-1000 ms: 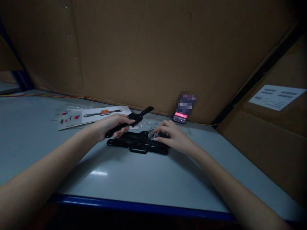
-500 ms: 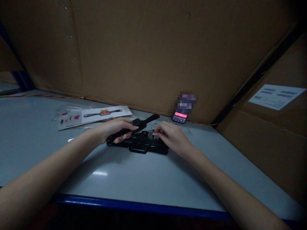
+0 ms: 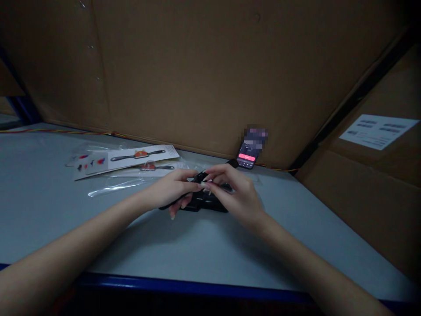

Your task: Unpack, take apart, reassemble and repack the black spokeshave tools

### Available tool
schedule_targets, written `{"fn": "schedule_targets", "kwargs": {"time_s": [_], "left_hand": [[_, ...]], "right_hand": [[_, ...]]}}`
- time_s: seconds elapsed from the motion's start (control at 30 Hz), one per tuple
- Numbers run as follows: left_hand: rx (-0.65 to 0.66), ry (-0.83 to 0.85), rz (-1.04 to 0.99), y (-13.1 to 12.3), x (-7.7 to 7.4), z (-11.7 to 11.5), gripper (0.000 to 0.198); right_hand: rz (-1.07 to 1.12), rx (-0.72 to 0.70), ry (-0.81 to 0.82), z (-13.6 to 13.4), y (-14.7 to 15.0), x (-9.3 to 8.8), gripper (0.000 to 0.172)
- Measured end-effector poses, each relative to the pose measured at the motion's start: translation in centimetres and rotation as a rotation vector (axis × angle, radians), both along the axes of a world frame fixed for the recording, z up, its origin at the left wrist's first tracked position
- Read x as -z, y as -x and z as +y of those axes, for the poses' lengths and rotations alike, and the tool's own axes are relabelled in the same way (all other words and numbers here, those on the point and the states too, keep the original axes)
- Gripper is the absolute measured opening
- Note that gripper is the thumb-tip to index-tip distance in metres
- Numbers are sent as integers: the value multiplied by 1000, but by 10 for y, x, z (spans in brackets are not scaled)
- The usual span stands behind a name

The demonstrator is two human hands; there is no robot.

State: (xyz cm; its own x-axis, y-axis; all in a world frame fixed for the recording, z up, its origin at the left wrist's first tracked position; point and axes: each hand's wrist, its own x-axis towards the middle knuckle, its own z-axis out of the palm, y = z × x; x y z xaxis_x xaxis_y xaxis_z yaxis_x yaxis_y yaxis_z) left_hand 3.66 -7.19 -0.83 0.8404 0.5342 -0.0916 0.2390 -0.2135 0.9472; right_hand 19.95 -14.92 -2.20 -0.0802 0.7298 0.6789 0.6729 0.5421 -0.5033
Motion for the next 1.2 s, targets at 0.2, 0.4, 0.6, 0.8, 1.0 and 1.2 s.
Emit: {"fn": "schedule_targets", "kwargs": {"time_s": [0.2, 0.4, 0.6, 0.8, 1.0, 1.2], "left_hand": [[30, -23, -16, 0, 0, -4, 34], [49, -61, -44, -1, 4, -6, 38], [-44, -212, -81, -1, 6, -14, 30], [-183, -736, -76, 2, 4, -18, 22], [-227, -1098, 10, 5, 3, -17, 29], [-239, -1227, 32, 5, 4, -17, 34]], "right_hand": [[-88, 32, -129, 0, -1, 3, 23], [-162, -6, -197, -1, -3, 3, 23], [-213, 208, -254, -1, -5, 0, 12], [48, 55, 95, 0, 4, 1, 27], [479, -184, 311, 0, 13, 4, 25], [759, -414, 499, 0, 14, 6, 28]]}}
